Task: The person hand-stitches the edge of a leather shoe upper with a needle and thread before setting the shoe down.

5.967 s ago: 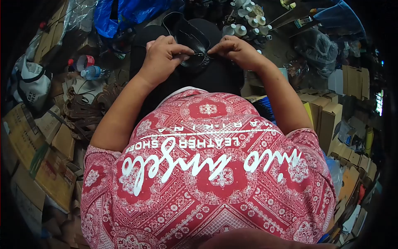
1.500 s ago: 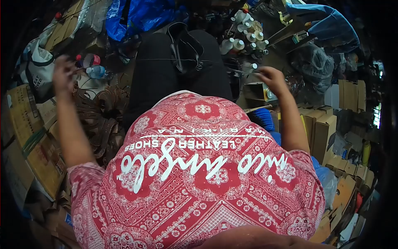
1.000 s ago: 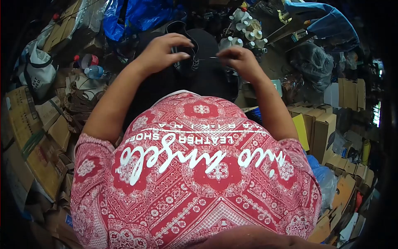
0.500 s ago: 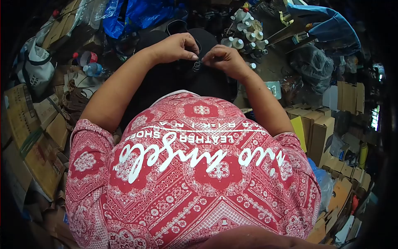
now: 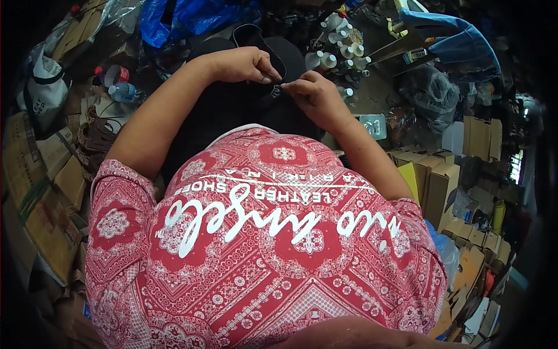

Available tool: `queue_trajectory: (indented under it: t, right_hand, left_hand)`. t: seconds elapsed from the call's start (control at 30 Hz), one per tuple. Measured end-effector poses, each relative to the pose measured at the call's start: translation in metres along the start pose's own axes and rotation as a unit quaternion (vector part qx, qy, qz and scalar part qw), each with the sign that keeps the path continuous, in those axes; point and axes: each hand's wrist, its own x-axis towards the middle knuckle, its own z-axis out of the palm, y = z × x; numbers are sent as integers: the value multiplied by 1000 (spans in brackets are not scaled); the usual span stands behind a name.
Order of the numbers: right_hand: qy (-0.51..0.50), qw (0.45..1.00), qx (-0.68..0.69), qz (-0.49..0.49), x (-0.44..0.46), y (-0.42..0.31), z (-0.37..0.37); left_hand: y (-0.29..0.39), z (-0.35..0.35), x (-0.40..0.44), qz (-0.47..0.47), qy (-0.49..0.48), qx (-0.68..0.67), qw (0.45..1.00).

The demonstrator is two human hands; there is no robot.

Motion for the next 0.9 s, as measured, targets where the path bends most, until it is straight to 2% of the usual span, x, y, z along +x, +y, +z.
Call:
queue_trajectory:
  t: [0.03, 0.1, 0.13, 0.2, 0.27, 0.33, 0.4, 0.43, 0.5, 0.53, 0.57, 0.63, 0.7, 0.73, 0.77, 0.8, 0.83, 0.87, 0.9]
  right_hand:
    - [0, 1000, 0, 3, 4, -5, -4]
    - [-61, 985, -156, -38, 12, -14, -12]
    - [-61, 985, -156, -34, 17, -15, -14]
    - [-131, 973, -179, -69, 29, -12, -16]
    - [-153, 972, -170, -51, 37, -5, -14]
    - [-150, 983, -104, -13, 40, 2, -9]
    - [-162, 985, -58, 8, 42, 6, -4]
    - [-170, 985, -12, 28, 43, 8, -4]
    - [-150, 987, 30, 45, 38, 15, -5]
    - [-132, 987, 72, 64, 35, 18, -8]
    - [-130, 987, 73, 64, 31, 19, -12]
    - [-148, 936, 230, 224, 21, 18, -25]
    - [-105, 863, 429, 247, 0, 52, -40]
    - [-58, 767, 619, 159, -15, 75, -50]
    - [31, 688, 701, 184, -26, 66, -66]
    - [84, 619, 769, 138, -32, 79, -79]
    - [60, 622, 774, 101, -38, 87, -97]
    - [35, 624, 778, 63, -41, 90, -110]
    - [32, 627, 776, 62, -43, 89, -110]
  left_hand:
    - [-3, 0, 1, 1, -2, -1, 1000]
    - [-8, 0, 4, 44, -13, 5, 999]
    - [-8, 1, 6, 46, -16, 4, 999]
    - [-6, 1, 8, 50, 5, 33, 998]
    - [-14, 4, 13, 39, 38, -9, 998]
    - [-19, 8, 12, 26, 73, -53, 996]
    - [-18, 10, 9, 54, 163, 55, 984]
    - [-14, 12, 6, 55, 163, 58, 983]
    - [-5, 26, -8, 13, 318, 152, 936]
    - [0, 33, -17, 12, 316, 155, 936]
    - [3, 40, -29, 19, 354, 156, 922]
    - [10, 49, -57, 24, 393, 157, 906]
    - [19, 44, -93, -99, 180, 68, 976]
    - [16, 38, -107, -115, 165, 47, 978]
    - [11, 32, -122, -131, 149, 25, 980]
    - [4, 21, -135, -166, 160, -5, 973]
    - [4, 6, -140, -271, 178, 20, 946]
    - [-12, -2, -146, -277, 227, 58, 932]
    - [-16, -12, -140, -231, 262, -39, 936]
